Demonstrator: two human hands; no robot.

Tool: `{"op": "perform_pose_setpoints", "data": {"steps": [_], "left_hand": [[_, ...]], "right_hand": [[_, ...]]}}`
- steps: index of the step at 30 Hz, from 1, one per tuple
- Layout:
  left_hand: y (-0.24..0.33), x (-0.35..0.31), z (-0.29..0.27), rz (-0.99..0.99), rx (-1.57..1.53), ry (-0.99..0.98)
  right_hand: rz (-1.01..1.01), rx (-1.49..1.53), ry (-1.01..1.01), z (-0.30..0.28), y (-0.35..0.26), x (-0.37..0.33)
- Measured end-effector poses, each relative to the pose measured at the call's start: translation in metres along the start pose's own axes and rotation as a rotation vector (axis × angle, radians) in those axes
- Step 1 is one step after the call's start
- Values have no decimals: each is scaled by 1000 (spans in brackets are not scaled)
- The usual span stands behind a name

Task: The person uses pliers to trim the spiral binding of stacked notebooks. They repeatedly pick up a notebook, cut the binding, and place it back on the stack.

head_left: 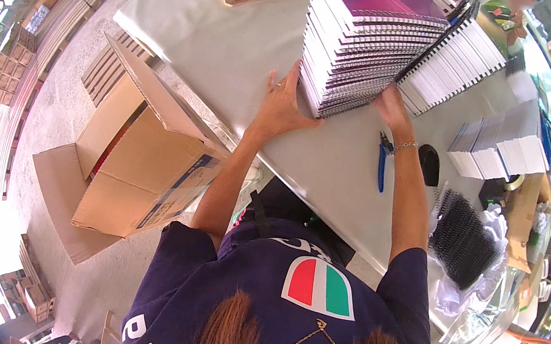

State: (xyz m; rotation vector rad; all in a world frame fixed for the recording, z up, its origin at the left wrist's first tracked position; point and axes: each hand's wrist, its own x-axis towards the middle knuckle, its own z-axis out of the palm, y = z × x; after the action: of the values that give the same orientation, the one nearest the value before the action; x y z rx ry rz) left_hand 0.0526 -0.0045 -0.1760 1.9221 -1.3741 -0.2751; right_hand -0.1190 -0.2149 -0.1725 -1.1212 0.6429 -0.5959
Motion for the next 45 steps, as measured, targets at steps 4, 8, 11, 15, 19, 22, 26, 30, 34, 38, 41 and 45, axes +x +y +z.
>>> {"op": "perform_pose_setpoints", "data": {"steps": [4,8,11,15,19,22,26,30,34,38,41,45], "left_hand": [[2,9,0,36,-56,-83],[-19,12,-16,95,-56,-152],[-27,18,-26,126,-41,-220],[-32,19,-30,119,-28,-264],[-8,3,-35,15,-11,-177],[-3,-32,-11,-72,96,21],[21,-38,13,-101,56,199],[15,-38,3,-164,117,205],[4,-37,2,-162,115,229],[7,-21,9,-88,106,264],[-16,-22,-12,-183,167,320],[-18,0,-13,-251,232,282]], "right_hand": [[-1,-143,-6,-21,0,5],[-114,-467,-62,-11,-1,-9],[-89,-501,-44,-10,-3,-14],[-166,-652,3,-6,-6,-23],[-237,-468,96,25,-24,-44],[-225,-600,76,12,-24,-34],[-772,-849,249,-6,3,-22],[95,-1051,-314,-2,-38,-8],[-9,-659,58,25,-35,-35],[-58,-497,157,-22,6,-20],[50,-321,225,29,8,-55],[-18,-241,235,30,23,-103]]}}
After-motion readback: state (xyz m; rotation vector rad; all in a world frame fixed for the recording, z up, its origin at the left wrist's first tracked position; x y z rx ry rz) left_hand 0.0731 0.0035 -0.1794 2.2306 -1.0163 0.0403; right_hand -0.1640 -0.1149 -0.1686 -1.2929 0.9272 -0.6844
